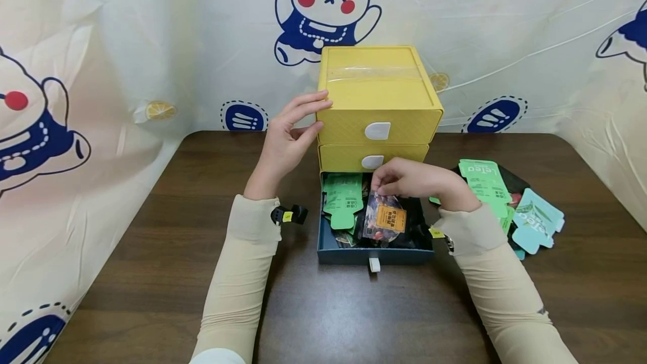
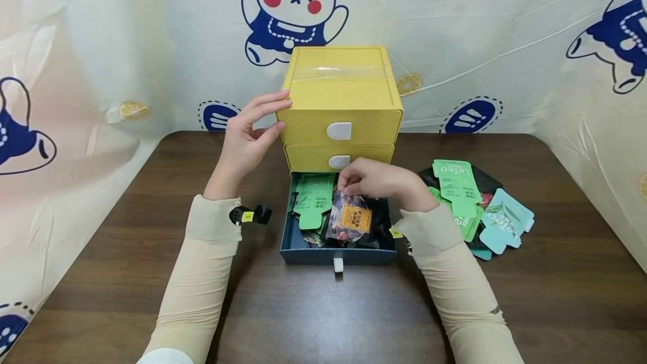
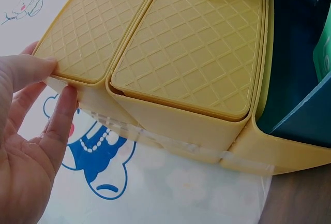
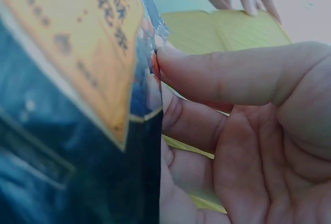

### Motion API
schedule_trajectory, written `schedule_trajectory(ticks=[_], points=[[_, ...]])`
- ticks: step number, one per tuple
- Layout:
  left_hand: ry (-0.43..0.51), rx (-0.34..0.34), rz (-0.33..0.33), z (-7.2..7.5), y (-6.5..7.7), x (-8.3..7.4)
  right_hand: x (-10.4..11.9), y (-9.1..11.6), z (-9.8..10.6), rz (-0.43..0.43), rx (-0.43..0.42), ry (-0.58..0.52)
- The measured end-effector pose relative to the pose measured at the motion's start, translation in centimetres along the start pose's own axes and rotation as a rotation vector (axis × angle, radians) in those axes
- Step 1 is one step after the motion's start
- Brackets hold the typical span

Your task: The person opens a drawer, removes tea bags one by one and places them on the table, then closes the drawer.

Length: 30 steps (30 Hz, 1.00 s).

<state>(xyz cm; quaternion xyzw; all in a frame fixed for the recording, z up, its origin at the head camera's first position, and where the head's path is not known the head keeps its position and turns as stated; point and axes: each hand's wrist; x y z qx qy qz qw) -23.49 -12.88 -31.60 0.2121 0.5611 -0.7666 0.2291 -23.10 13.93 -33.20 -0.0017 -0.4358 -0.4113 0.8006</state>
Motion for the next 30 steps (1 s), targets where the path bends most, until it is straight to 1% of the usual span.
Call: schedule_trajectory(ticks=[8,14,17,21,26,30], points=[[-0.002,-0.002,0.003,0.0,-0.1,0.0,-0.2,2.7,1.9,-0.075,-0.117,-0.050],[-0.006,-0.002,-0.001,0.0,-0.1,0.0,-1.3,4.4,3.1,-0.114,-0.154,-0.120],[-0.004,-0.003,-0.004,0.0,-0.1,0.0,-2.1,5.1,3.7,-0.125,-0.173,-0.121],[-0.003,-0.004,-0.012,-0.1,0.0,0.1,-3.1,6.1,4.5,-0.149,-0.175,-0.115],[-0.003,-0.003,-0.013,-0.1,-0.1,0.1,-4.4,7.1,5.4,-0.249,-0.218,-0.094],[-0.001,-0.005,-0.011,0.0,-0.1,0.1,-6.0,7.4,6.0,-0.333,-0.245,-0.124]])
Point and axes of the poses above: each hand's wrist, its own y-axis away from the middle knuckle, its own z-axis out of the back of the hand, x = y × z, and after that the axes turned 11 degrees about -z, right-handed
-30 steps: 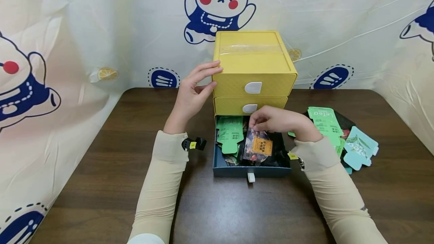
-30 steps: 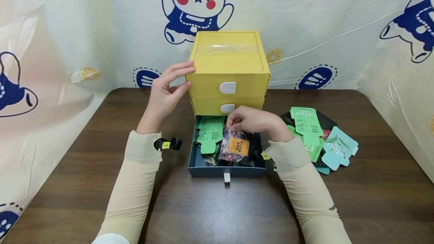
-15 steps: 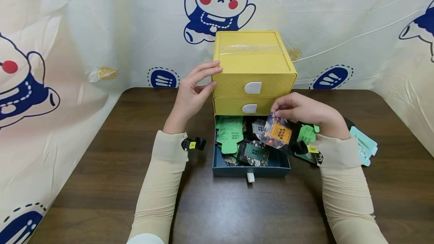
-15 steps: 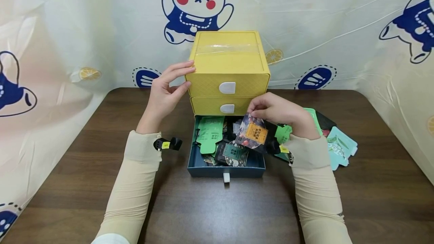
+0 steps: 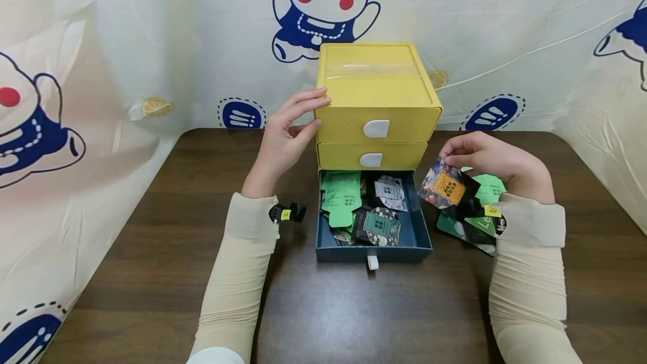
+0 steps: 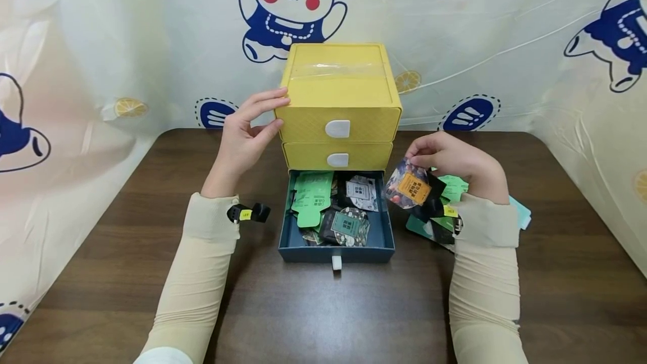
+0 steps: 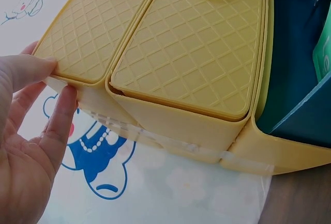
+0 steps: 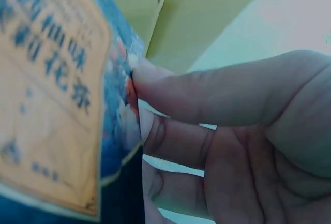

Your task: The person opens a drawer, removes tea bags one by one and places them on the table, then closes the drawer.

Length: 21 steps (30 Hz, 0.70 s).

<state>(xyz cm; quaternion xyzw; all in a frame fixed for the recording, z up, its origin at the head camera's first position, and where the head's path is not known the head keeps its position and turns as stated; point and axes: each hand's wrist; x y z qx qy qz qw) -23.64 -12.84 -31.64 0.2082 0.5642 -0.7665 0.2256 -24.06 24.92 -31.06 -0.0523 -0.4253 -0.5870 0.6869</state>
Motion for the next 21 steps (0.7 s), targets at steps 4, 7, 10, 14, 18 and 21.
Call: schedule_trajectory(ticks=[4,7,10,14,18,21], points=[[0.003,-0.001,0.002,0.0,0.0,0.0,-1.9,-0.7,0.6,-0.067,-0.015,-0.046],[0.000,-0.001,0.005,0.0,0.0,0.0,-3.4,-1.1,1.0,-0.112,-0.023,-0.077],[-0.004,-0.001,0.002,0.0,0.0,0.0,-4.9,-1.4,1.3,-0.159,-0.037,-0.092],[-0.005,-0.002,-0.006,0.0,0.0,0.0,-6.1,-1.5,1.5,-0.221,-0.067,-0.092],[-0.004,-0.003,-0.008,0.0,-0.1,0.0,-6.3,-1.4,1.5,-0.246,-0.098,-0.070],[-0.004,-0.004,-0.006,0.0,0.0,0.0,-5.5,-1.1,1.4,-0.240,-0.129,-0.025]])
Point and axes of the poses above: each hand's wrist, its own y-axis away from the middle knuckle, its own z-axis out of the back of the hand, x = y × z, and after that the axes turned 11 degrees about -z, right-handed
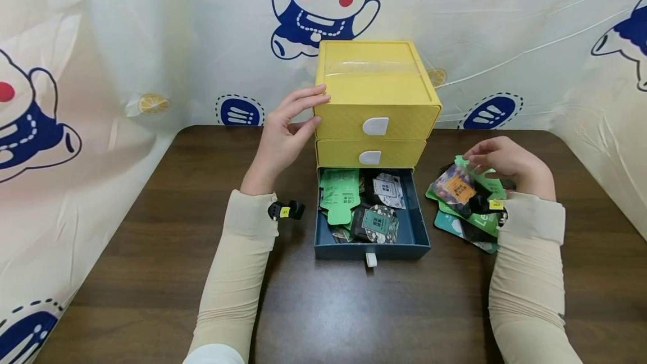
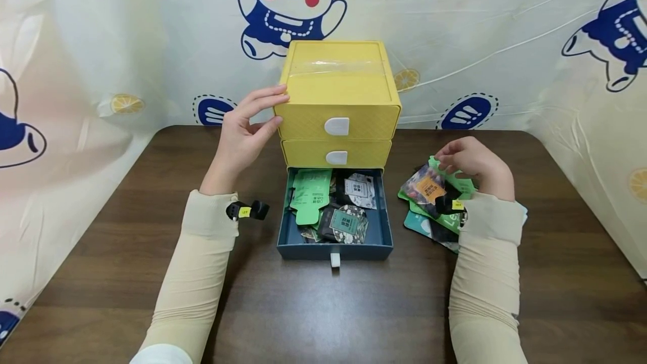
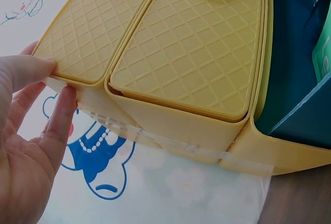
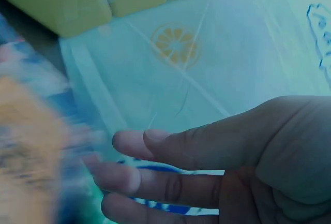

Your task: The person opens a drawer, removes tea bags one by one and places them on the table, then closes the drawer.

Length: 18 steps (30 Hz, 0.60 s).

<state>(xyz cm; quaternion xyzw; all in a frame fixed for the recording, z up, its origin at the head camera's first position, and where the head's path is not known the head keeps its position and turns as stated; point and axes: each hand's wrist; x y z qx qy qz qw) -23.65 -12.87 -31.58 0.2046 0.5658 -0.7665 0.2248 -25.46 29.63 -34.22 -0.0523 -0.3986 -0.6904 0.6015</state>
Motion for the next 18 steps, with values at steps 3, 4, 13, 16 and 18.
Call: schedule_trajectory(ticks=[3,4,13,16,18], points=[[0.001,-0.001,0.000,0.0,0.0,0.0,1.3,1.0,-0.1,0.049,-0.035,0.063],[0.000,0.000,-0.002,0.0,0.0,0.0,1.8,1.4,-0.2,0.072,-0.045,0.081],[0.004,-0.002,-0.008,-0.1,0.0,0.1,6.9,4.6,-2.5,0.388,0.019,0.126],[0.004,-0.004,-0.006,-0.1,0.0,0.1,8.4,4.9,-3.7,0.494,0.085,0.102],[0.003,-0.005,-0.006,-0.1,0.0,0.1,9.3,4.7,-4.6,0.538,0.137,0.095]])
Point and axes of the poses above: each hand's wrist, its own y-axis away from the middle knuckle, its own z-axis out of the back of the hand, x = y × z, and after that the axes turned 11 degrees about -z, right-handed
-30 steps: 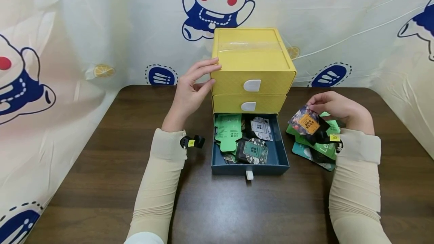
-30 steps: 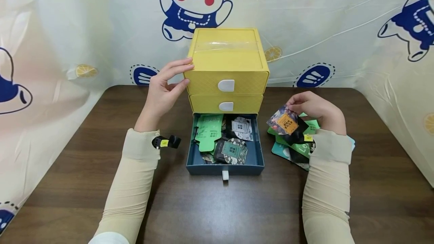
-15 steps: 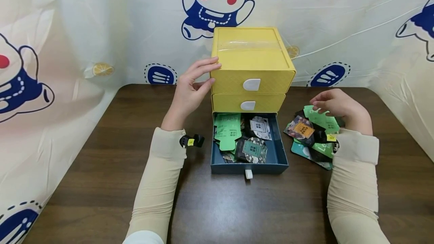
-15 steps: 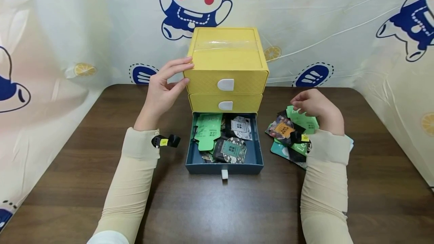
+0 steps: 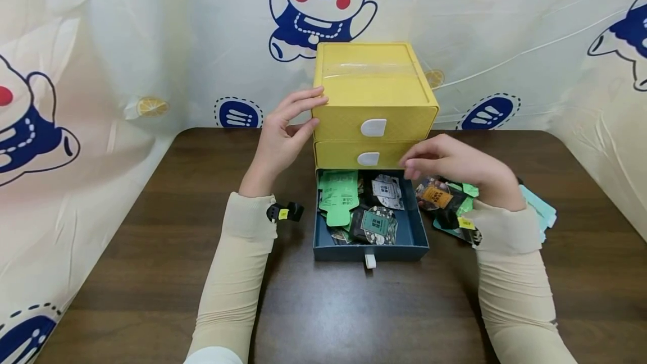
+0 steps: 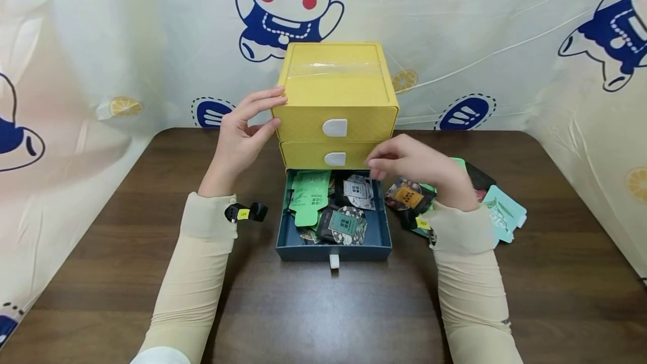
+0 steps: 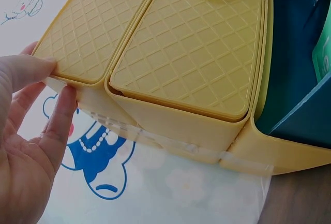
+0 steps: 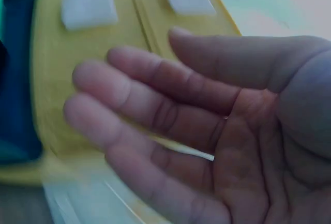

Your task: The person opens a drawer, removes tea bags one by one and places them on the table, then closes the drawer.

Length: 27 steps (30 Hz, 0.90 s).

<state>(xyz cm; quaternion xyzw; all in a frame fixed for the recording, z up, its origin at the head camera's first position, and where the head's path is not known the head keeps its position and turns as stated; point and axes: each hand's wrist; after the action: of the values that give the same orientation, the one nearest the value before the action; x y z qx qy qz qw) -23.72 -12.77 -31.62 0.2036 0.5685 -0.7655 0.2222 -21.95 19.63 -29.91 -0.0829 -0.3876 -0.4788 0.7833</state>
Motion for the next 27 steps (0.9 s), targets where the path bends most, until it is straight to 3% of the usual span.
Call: schedule_trajectory(ticks=[6,11,21,27], points=[[0.007,0.001,-0.010,0.0,0.0,0.0,1.3,-3.0,-2.7,0.097,0.130,0.014],[0.013,0.006,-0.009,-0.1,-0.1,-0.1,1.5,-4.4,-4.2,0.090,0.239,-0.022],[0.014,0.003,-0.005,0.0,0.0,0.0,1.9,-5.8,-5.9,0.014,0.332,0.053],[0.013,0.005,-0.011,0.0,0.1,0.1,2.0,-6.2,-6.8,0.020,0.332,0.057]])
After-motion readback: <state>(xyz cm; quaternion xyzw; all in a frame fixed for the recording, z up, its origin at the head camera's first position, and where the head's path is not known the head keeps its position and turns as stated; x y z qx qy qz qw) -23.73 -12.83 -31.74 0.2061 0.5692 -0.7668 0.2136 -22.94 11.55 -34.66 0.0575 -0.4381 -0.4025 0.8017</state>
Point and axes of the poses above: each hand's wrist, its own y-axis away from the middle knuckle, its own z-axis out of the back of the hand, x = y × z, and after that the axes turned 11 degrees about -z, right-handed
